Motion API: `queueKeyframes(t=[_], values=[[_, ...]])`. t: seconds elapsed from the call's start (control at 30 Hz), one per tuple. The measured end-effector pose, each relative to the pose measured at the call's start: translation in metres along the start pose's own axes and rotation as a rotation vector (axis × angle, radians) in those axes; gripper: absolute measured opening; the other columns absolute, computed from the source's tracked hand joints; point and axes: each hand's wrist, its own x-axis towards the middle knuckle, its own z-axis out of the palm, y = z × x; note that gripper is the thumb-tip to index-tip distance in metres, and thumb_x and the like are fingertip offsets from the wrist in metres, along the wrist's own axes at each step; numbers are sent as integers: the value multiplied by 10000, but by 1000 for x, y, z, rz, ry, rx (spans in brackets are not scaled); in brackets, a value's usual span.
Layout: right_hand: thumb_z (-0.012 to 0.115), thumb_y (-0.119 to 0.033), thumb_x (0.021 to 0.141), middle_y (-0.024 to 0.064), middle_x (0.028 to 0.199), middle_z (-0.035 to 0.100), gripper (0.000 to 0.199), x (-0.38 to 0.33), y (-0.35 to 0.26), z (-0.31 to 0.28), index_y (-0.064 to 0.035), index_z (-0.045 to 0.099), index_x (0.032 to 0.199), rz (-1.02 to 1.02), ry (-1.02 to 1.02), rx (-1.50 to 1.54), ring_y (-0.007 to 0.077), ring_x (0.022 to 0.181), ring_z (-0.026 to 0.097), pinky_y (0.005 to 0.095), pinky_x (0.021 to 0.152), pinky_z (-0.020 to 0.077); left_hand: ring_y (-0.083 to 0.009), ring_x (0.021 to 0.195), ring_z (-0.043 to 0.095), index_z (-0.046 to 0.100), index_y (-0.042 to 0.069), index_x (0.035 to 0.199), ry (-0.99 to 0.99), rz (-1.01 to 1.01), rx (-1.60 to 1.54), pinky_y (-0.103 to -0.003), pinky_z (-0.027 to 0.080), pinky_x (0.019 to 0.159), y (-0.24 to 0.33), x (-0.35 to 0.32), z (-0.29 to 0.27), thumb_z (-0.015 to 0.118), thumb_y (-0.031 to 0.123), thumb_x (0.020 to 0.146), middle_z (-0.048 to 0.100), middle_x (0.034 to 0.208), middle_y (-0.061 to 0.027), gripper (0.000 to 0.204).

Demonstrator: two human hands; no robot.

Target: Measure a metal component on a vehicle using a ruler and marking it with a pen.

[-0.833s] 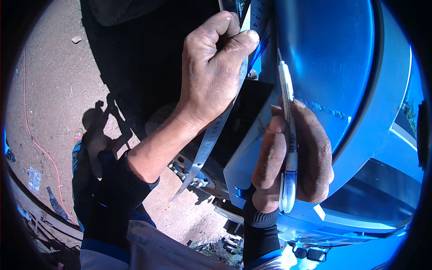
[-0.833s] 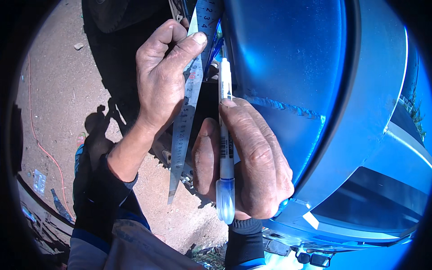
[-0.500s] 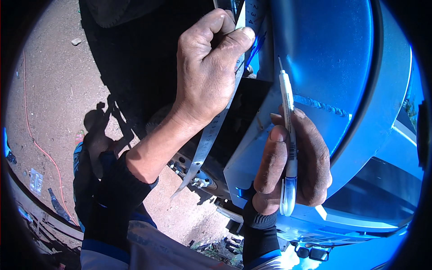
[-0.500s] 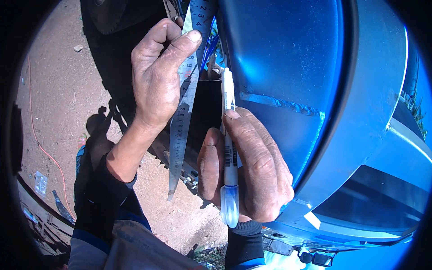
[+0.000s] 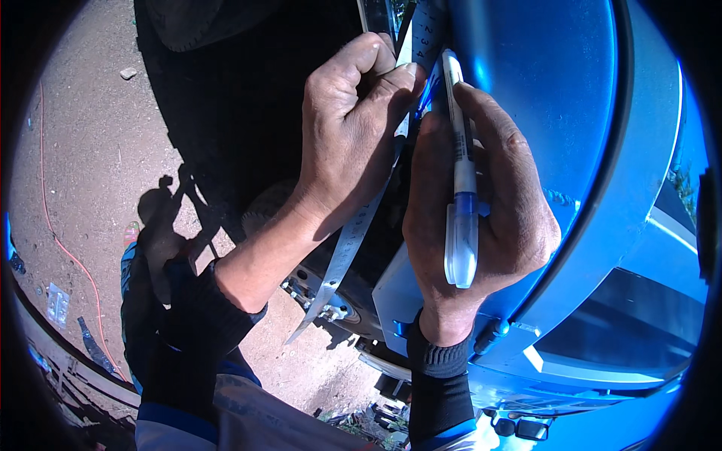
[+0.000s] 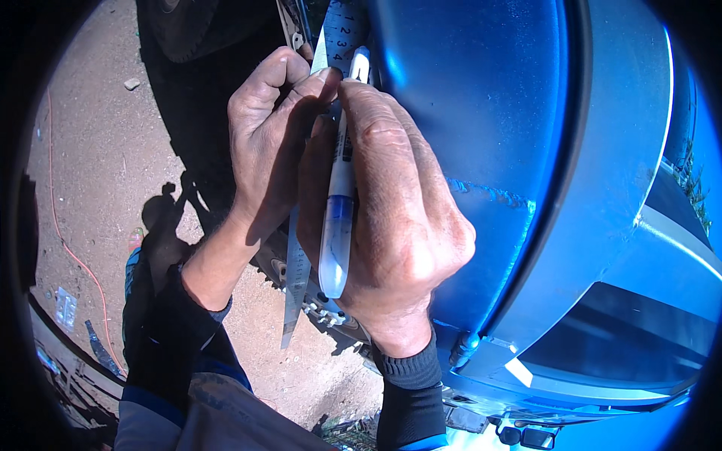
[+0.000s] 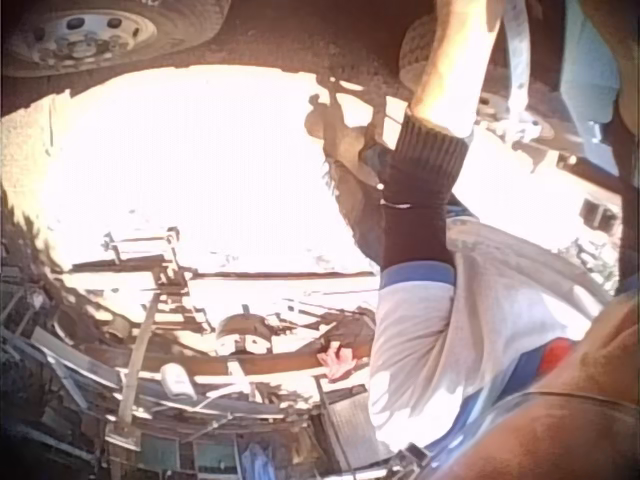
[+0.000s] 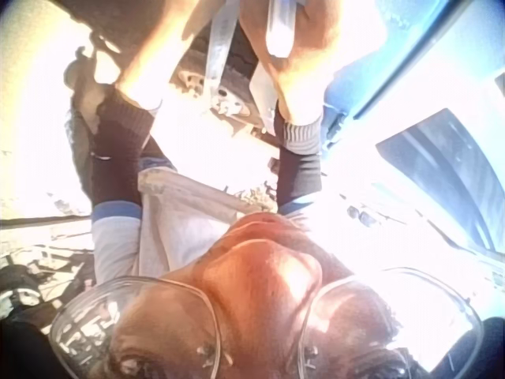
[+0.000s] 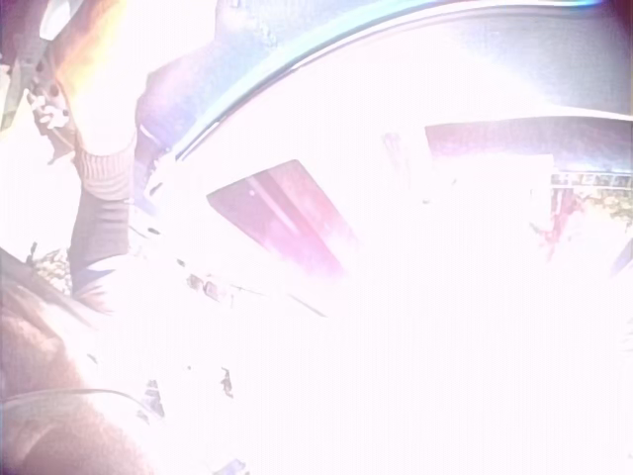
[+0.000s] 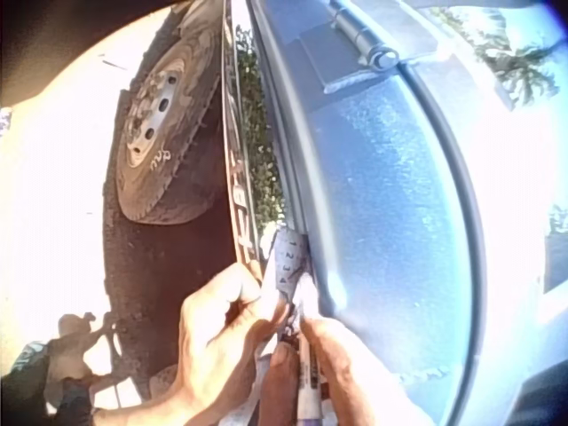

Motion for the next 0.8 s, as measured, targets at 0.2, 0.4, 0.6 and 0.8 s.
queueKeyframes(t=[0.2,0.4,0.6,0.8], values=[[801,-42,808,126,929,762,295,1,2,9,-6,733,1093,6,48,-20,183,803,747,263,704,573,-81,685,549,529,36,751,11,55,9,-217,463,646,-1,1,1,620,56,971,497,695,-30,238],[785,-35,821,138,943,762,293,4,3,12,-3,731,1106,2,25,-41,193,822,750,272,720,578,-78,697,561,548,31,763,13,105,-10,-220,467,655,-4,2,0,614,37,967,510,701,-37,214],[773,-33,827,156,954,759,279,0,-1,3,10,730,1099,40,-4,2,202,839,750,281,750,577,-67,672,543,541,42,749,23,11,8,-214,457,638,-3,1,-2,627,69,960,493,672,-23,230],[775,-29,815,167,961,758,276,-14,-12,-12,35,729,1079,88,-70,4,214,849,752,288,769,579,-48,600,473,512,65,704,23,39,47,-213,429,594,0,3,-2,650,146,952,440,613,8,295]])
